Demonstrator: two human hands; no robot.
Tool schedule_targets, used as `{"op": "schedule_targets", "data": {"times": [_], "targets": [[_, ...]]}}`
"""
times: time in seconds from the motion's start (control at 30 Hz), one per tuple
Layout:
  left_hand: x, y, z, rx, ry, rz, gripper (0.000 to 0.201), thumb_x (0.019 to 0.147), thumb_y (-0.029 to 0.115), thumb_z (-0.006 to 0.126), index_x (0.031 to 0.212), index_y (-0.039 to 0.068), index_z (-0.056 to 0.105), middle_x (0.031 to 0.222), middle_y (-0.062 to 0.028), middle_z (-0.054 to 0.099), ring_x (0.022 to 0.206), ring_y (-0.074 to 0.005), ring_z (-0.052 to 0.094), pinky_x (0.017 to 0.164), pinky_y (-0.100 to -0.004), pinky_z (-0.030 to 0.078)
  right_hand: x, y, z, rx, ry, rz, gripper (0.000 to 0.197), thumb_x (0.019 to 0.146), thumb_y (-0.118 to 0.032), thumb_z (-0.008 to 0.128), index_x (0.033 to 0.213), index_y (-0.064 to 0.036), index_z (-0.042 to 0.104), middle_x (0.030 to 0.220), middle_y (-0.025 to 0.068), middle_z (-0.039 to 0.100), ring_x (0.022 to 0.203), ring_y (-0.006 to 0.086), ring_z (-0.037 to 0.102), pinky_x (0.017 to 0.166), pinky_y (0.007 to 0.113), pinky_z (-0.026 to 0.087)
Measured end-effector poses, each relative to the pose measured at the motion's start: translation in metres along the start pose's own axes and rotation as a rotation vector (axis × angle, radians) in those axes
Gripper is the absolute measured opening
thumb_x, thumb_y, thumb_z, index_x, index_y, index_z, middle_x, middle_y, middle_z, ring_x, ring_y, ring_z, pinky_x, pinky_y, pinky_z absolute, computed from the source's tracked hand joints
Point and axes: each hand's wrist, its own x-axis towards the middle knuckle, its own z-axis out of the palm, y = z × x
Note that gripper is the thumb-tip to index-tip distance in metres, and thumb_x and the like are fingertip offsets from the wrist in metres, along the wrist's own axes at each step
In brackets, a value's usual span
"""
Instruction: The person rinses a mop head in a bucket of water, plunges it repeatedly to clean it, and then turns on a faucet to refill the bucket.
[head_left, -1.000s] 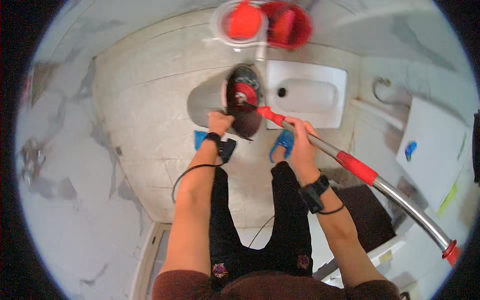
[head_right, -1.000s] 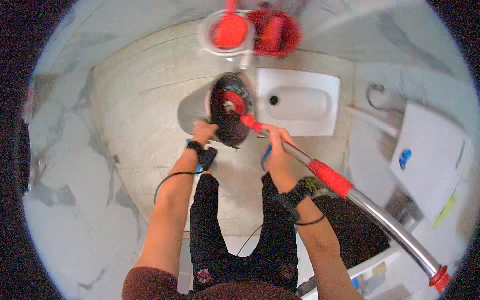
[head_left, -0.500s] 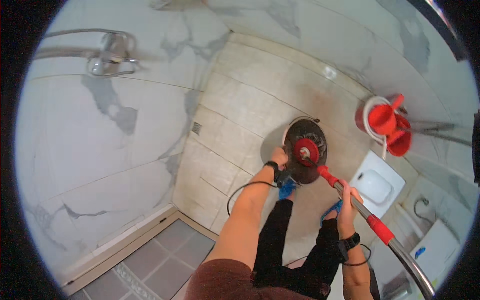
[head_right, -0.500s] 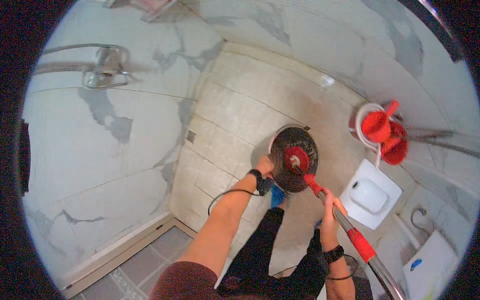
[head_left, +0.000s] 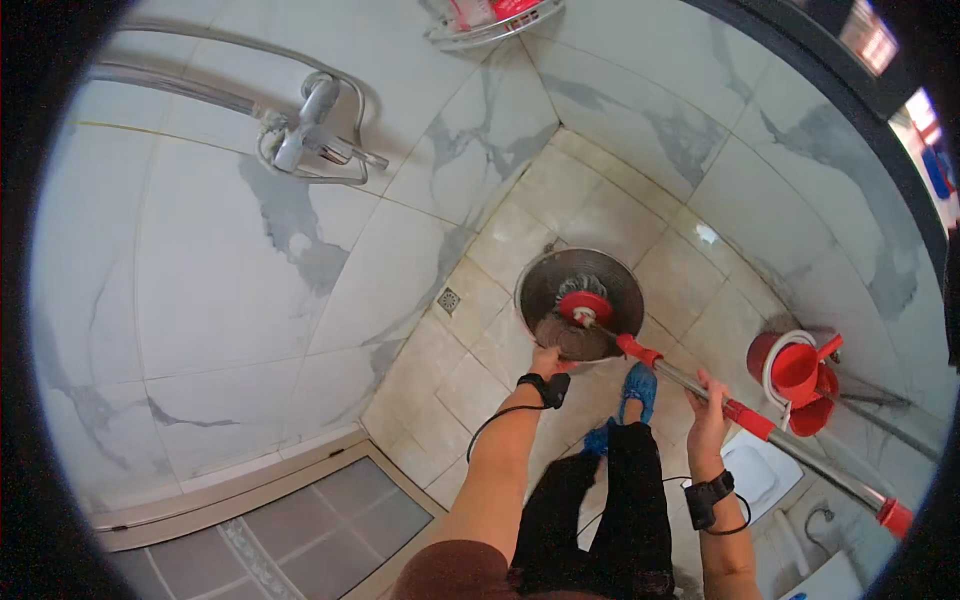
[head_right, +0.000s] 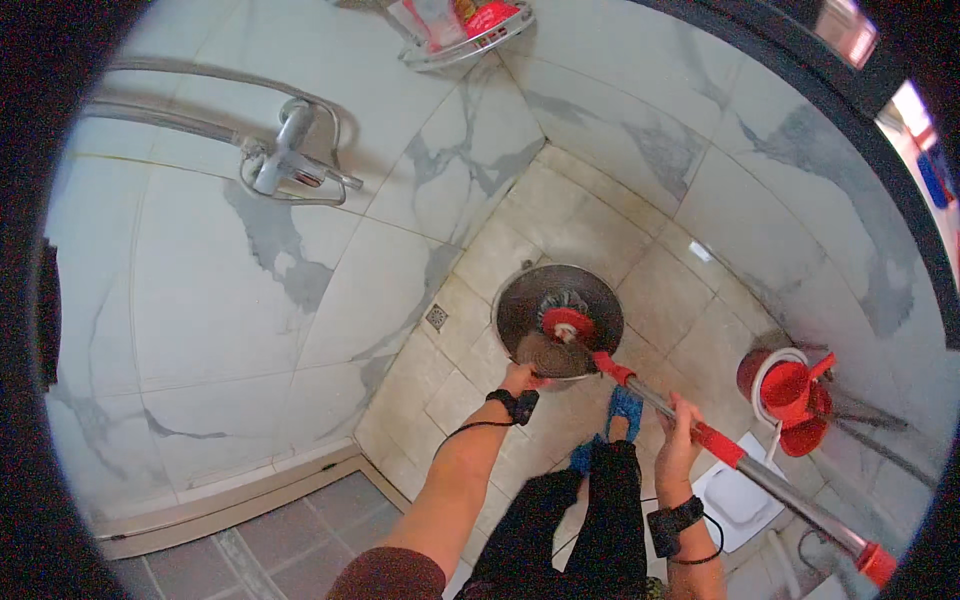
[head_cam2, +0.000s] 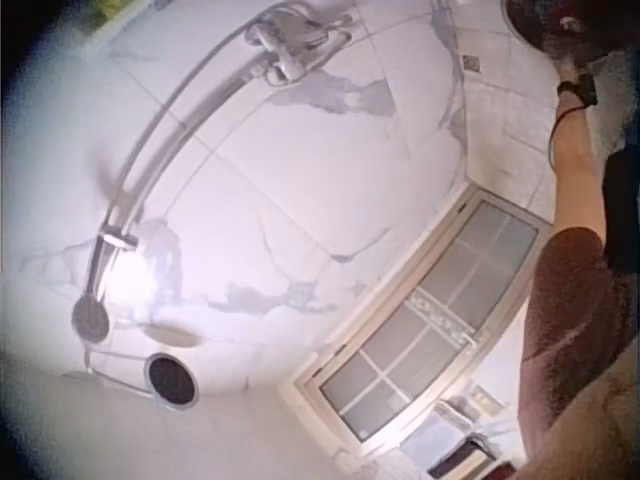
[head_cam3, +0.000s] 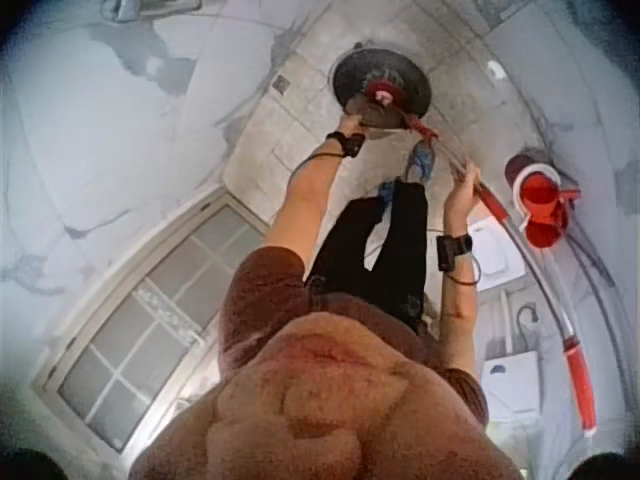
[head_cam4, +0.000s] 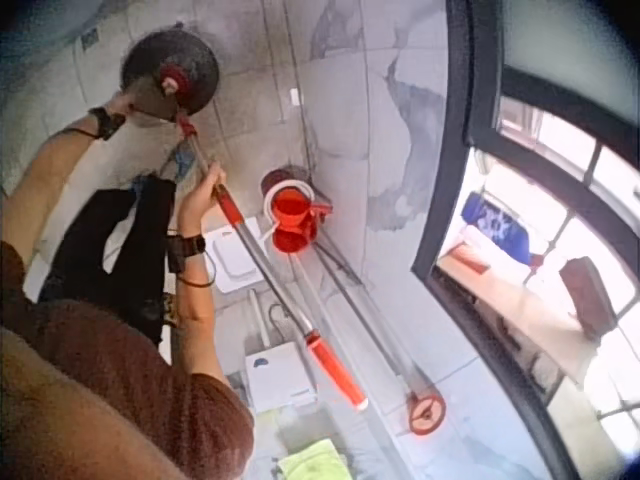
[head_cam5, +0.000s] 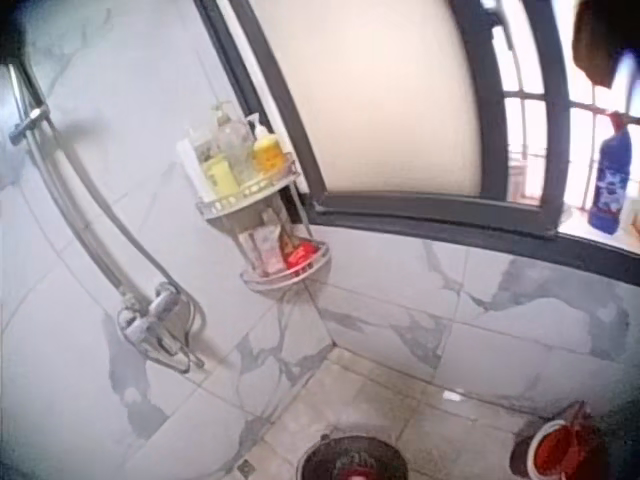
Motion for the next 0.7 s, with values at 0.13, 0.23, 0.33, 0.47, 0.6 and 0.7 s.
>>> {"op": "schedule_targets", "data": {"times": [0.13, 0.23, 0.33, 0.47, 0.6, 0.7], "targets": [[0.045, 0.036, -0.096, 0.389, -0.107, 0.512, 0.029, 0.076, 0.005, 0.047, 0.102, -0.006, 0.046, 0.088, -0.0184, 0.057, 0.075, -0.0319, 0.060, 0.059, -0.0391, 0.054, 0.035, 0.023, 0.040, 0.121, -0.136, 0.131, 0.016, 0.082, -0.019, 0.052, 0.083, -0.0032, 0.051, 0.099, 0.0131, 0.054, 0.098, 0.0226, 0.051, 0.086, 0.038, 0.042], [0.082, 0.056, -0.049, -0.172, 0.024, 0.157, 0.024, 0.076, 0.007, 0.048, 0.095, -0.008, 0.051, 0.087, -0.0186, 0.058, 0.077, -0.0299, 0.059, 0.065, -0.0373, 0.053, 0.070, 0.026, 0.049, 0.057, -0.145, 0.095, 0.017, 0.082, -0.019, 0.052, 0.086, -0.0025, 0.049, 0.104, 0.0163, 0.052, 0.104, 0.0246, 0.048, 0.089, 0.040, 0.039], [0.111, 0.075, -0.086, -0.136, 0.022, 0.150, 0.026, 0.076, 0.004, 0.045, 0.098, -0.009, 0.046, 0.093, -0.0207, 0.056, 0.077, -0.0317, 0.059, 0.066, -0.0403, 0.053, 0.083, 0.064, 0.079, 0.074, -0.209, 0.094, 0.017, 0.083, -0.019, 0.050, 0.087, -0.0021, 0.049, 0.110, 0.0191, 0.049, 0.108, 0.0261, 0.045, 0.092, 0.039, 0.037], [0.139, 0.075, -0.113, -0.115, 0.046, 0.107, 0.028, 0.077, 0.005, 0.043, 0.102, -0.009, 0.043, 0.096, -0.0218, 0.054, 0.077, -0.0350, 0.058, 0.065, -0.0438, 0.053, 0.086, 0.082, 0.099, 0.040, -0.231, 0.073, 0.018, 0.085, -0.020, 0.047, 0.087, -0.0024, 0.049, 0.114, 0.0212, 0.047, 0.110, 0.0274, 0.043, 0.094, 0.037, 0.035], [0.148, 0.063, -0.117, -0.140, 0.061, 0.047, 0.029, 0.081, 0.010, 0.045, 0.104, -0.007, 0.044, 0.097, -0.0194, 0.055, 0.075, -0.0341, 0.058, 0.062, -0.0424, 0.053, 0.097, 0.084, 0.081, 0.093, -0.231, 0.118, 0.017, 0.086, -0.020, 0.046, 0.086, -0.0033, 0.049, 0.116, 0.0215, 0.046, 0.111, 0.0267, 0.043, 0.094, 0.036, 0.034], [0.157, 0.079, -0.128, -0.113, 0.198, 0.040, 0.028, 0.083, 0.013, 0.045, 0.105, -0.004, 0.045, 0.097, -0.0173, 0.055, 0.079, -0.0301, 0.057, 0.064, -0.0404, 0.052, 0.096, 0.098, 0.095, 0.080, -0.262, 0.121, 0.018, 0.086, -0.021, 0.047, 0.086, -0.0035, 0.049, 0.117, 0.0214, 0.045, 0.111, 0.0260, 0.042, 0.095, 0.036, 0.034]]}}
